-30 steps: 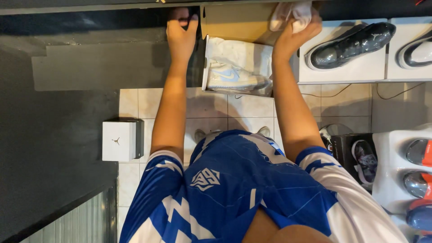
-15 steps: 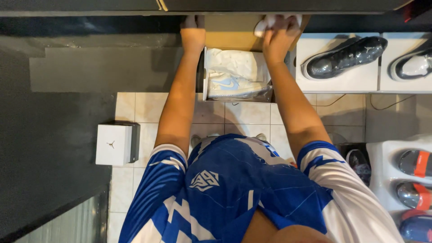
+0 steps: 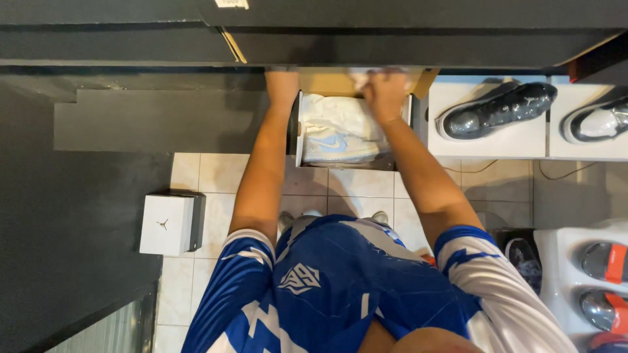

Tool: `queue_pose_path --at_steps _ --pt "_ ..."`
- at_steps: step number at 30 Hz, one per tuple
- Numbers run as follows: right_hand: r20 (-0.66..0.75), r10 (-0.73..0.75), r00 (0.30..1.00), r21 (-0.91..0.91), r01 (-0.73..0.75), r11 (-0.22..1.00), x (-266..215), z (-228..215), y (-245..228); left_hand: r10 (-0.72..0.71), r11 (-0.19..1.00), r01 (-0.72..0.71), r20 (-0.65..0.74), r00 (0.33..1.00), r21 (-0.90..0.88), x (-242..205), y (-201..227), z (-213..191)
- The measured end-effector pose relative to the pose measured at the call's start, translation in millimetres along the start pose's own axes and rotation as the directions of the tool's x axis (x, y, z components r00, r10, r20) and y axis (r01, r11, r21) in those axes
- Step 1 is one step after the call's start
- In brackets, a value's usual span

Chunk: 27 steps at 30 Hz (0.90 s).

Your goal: The person wipes the exterior of several shoe boxes and the shoes inside them using a cloth. They open each box, remove a shoe, wipe it, and place it back on the box. The person handles multiple pairs of sneakers and boxes in sequence.

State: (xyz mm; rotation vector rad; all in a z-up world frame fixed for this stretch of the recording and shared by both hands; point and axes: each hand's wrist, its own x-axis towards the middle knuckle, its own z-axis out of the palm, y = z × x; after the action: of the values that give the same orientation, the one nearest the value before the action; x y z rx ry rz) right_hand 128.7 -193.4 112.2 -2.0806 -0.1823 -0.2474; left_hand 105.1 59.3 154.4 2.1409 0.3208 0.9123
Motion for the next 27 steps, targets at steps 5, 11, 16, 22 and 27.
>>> queue_pose_path --at_steps 5,11,16,22,27 --pt "-0.065 -0.335 0.94 -0.588 0.235 0.774 27.7 17.9 48.0 0.045 0.997 -0.041 -0.048 0.998 0.071 -6.2 5.0 7.3" --pt "0.36 -0.465 0.809 -0.148 0.542 0.827 13.5 -32.8 -48.1 0.122 0.984 -0.11 -0.077 0.99 0.137 -25.1 14.7 -8.5" --pt "0.211 -0.212 0.954 0.248 0.158 0.956 3.9 -141.5 -36.3 0.442 0.882 -0.469 0.423 0.791 -0.046 -131.6 57.0 -15.4" --pt "0.036 -0.253 0.967 0.138 0.246 0.959 -3.5 -212.2 -34.6 0.412 0.843 -0.527 0.762 0.499 -0.11 -186.2 24.1 41.1" --pt "0.102 -0.249 0.963 0.159 0.232 0.96 -22.4 -213.0 -67.4 0.279 0.812 -0.584 0.894 0.352 -0.023 -192.1 16.4 41.4"
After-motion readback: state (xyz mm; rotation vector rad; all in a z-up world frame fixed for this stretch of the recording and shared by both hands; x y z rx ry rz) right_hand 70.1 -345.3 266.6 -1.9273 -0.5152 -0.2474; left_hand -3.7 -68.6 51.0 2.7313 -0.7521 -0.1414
